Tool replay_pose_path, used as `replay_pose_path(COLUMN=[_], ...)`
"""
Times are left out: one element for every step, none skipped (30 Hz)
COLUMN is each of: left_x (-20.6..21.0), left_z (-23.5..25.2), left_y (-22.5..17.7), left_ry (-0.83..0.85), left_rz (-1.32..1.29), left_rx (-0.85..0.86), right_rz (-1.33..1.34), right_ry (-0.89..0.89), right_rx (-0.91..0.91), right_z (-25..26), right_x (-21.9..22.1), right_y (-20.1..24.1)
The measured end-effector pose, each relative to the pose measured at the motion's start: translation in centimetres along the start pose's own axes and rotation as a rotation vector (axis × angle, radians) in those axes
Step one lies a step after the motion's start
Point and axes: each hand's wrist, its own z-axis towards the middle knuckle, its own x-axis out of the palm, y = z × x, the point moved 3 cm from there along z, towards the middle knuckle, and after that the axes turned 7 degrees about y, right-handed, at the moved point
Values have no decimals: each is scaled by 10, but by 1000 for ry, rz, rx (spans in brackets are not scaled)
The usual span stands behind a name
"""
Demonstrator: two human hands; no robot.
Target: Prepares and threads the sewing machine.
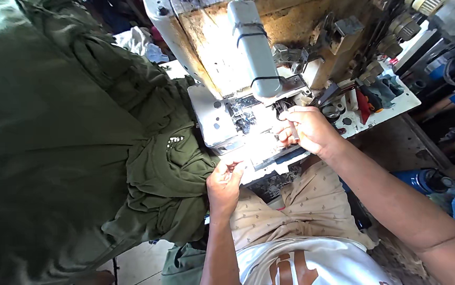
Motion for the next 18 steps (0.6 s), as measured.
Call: replay_pose_path(left_x=[0, 0, 1, 3, 7, 11, 17, 23, 30, 37, 45, 52, 58, 64, 68, 70, 72, 73], left_z=[0, -1, -1, -1, 1, 5, 10, 17, 25, 35, 46, 56, 65, 74, 80, 84, 87, 88], left_y=[0, 0, -2, -5, -12, -20, -29, -38, -46, -52, -56, -58, -60, -62, -64, -64, -63, -61], left_ry=[-11, -32, -62, -100, -129, -145, -144, -122, -82, -22, 36, 85, 123, 165, 210, 241, 249, 249], left_rz=[-6, -6, -1, 6, 9, 14, 26, 58, 108, 167, 216, 267, 303, 315, 305, 287, 272, 262], left_rx=[9, 23, 44, 77, 117, 150, 168, 159, 121, 63, -3, -73, -131, -170, -199, -217, -222, -221], right_rz=[-12, -27, -39, -53, -72, -82, -85, -92, -97, -104, -114, -124, -127, -129, -127, -122, -115, -109], right_ry=[16, 38, 63, 90, 116, 135, 156, 177, 192, 202, 209, 213, 213, 215, 220, 223, 223, 222], right_rx=[4, 10, 18, 30, 46, 51, 49, 42, 32, 22, 17, 16, 14, 12, 11, 11, 8, 6], right_z=[-5, -12, -18, -26, -33, -38, -42, -45, -47, -49, -50, -50, -50, -50, -49, -49, -48, -48], right_x=[-1, -3, -4, -5, -5, -6, -7, -8, -8, -8, -8, -8, -8, -8, -8, -9, -10, -11], right_y=[1, 1, 0, -1, -3, -4, -7, -9, -11, -13, -15, -17, -18, -19, -20, -21, -21, -21])
